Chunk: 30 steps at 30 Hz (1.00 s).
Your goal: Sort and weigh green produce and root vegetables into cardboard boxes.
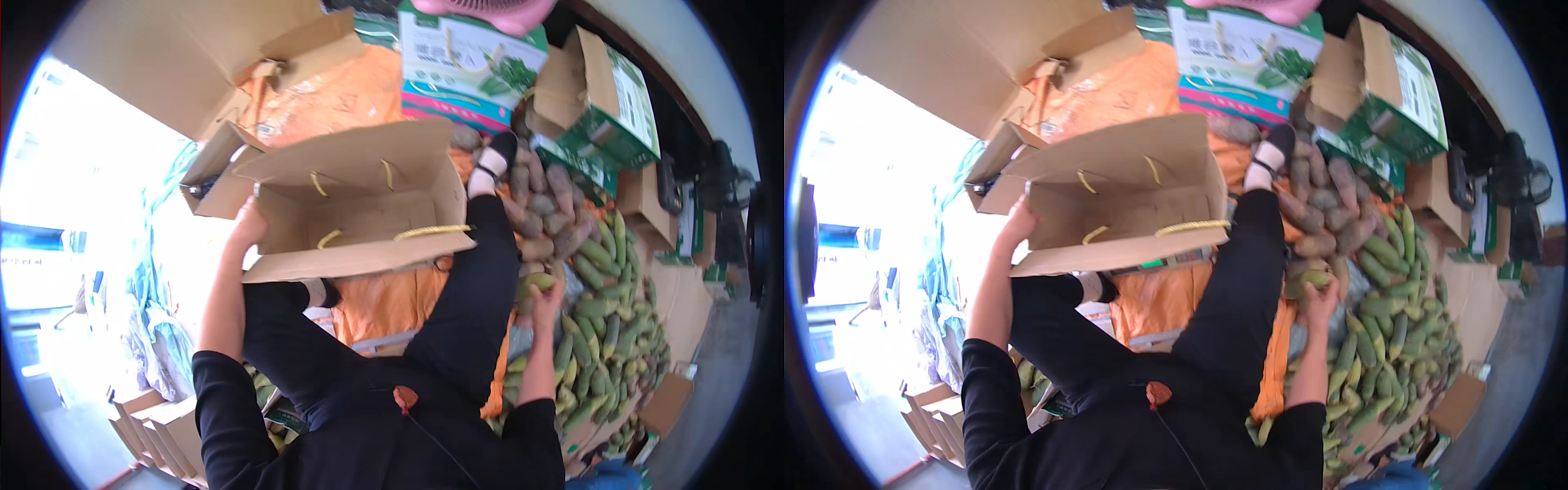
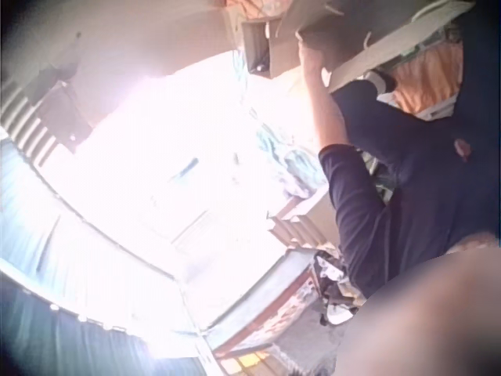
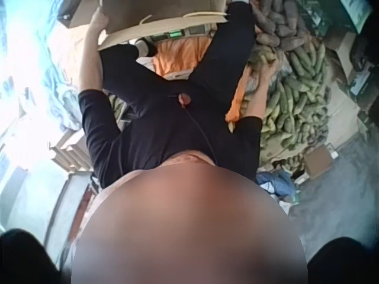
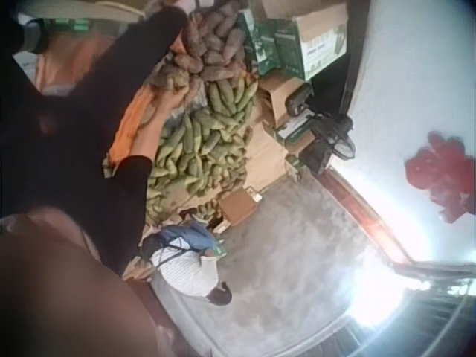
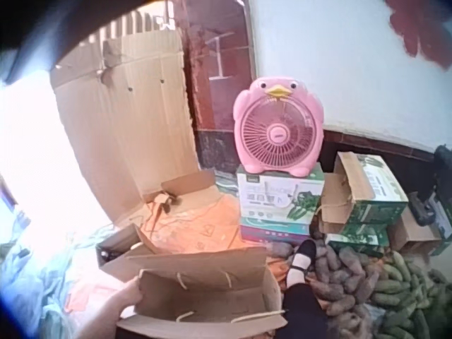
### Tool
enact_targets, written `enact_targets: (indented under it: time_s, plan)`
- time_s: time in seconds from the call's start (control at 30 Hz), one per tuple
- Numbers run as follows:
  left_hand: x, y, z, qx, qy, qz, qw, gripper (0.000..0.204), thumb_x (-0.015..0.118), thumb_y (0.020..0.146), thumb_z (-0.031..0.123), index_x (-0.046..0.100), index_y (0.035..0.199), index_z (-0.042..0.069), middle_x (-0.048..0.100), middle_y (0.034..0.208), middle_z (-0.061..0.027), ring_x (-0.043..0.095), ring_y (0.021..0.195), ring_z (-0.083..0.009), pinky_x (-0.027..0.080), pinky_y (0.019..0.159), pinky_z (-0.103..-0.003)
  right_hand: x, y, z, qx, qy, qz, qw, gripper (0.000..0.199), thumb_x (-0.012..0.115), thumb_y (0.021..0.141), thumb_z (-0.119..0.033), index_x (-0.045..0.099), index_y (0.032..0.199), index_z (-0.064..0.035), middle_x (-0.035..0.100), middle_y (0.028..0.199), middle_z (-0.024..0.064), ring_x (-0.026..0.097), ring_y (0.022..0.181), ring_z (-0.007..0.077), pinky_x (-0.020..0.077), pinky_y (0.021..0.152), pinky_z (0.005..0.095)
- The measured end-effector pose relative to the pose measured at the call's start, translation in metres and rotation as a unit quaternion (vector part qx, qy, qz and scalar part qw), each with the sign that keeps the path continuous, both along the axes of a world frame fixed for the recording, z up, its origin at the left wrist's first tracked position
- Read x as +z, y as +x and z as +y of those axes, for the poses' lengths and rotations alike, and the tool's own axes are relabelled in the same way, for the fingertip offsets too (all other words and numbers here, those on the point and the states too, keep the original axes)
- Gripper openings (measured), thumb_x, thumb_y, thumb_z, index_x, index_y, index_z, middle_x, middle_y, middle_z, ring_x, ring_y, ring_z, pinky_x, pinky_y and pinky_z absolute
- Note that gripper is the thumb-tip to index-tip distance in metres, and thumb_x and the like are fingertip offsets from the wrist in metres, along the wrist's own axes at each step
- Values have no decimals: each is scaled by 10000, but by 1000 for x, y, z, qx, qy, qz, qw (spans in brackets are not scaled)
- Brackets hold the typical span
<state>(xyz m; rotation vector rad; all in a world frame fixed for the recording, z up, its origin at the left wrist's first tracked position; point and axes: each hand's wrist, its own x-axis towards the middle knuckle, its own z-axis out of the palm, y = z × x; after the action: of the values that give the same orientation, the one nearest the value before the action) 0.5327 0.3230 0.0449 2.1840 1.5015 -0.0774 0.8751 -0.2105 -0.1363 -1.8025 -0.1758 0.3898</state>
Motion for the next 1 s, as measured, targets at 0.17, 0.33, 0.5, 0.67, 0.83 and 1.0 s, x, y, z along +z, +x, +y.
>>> enact_targets:
  time_s: [0.17,0.33,0.5,0.67,0.83,1.0]
  plan:
    - [29,25,-19,-132,-32,49,990,404,595,753,133,527,1115,-35,567,1053,-236,559,983,-406,456,866,-449,161,31,90,32,147,-101,983,506,590,804,56,405,1270,-17,504,1180,80,503,1075,167,399,951,311]
    - [-13,13,0,-208,39,115,971,326,552,786,142,547,1051,-47,600,1023,-252,599,971,-350,476,801,-440,265,9,185,198,230,-162,939,498,556,796,84,411,1260,-24,487,1183,65,485,1096,162,370,973,304]
    - [-18,1,-2,-38,-8,3,999,315,519,806,124,488,1069,-46,615,989,-245,611,971,-346,479,800,-432,274,-31,274,420,115,-154,887,443,619,715,58,505,1136,-21,564,1058,79,544,995,161,427,877,291]
    - [-5,6,-3,-35,-46,9,998,298,511,806,100,465,1061,-45,600,1041,-260,580,1025,-367,455,845,-442,231,-33,308,563,-118,-321,752,483,694,673,-85,532,1126,-51,583,1056,146,561,988,338,455,845,364]
    - [-1,-1,-9,-6,-41,-23,999,270,489,803,72,468,1046,-43,598,1038,-264,577,1023,-375,454,847,-443,203,-16,302,530,-105,-164,825,340,682,727,-71,580,1046,-12,636,930,86,611,851,163,474,775,269]
    - [-17,6,-6,-23,-49,-17,998,282,506,790,83,470,1041,-41,599,1040,-260,575,1023,-378,453,850,-440,193,18,226,259,106,-130,951,161,563,860,-41,584,1013,3,602,878,37,580,760,107,467,691,224]
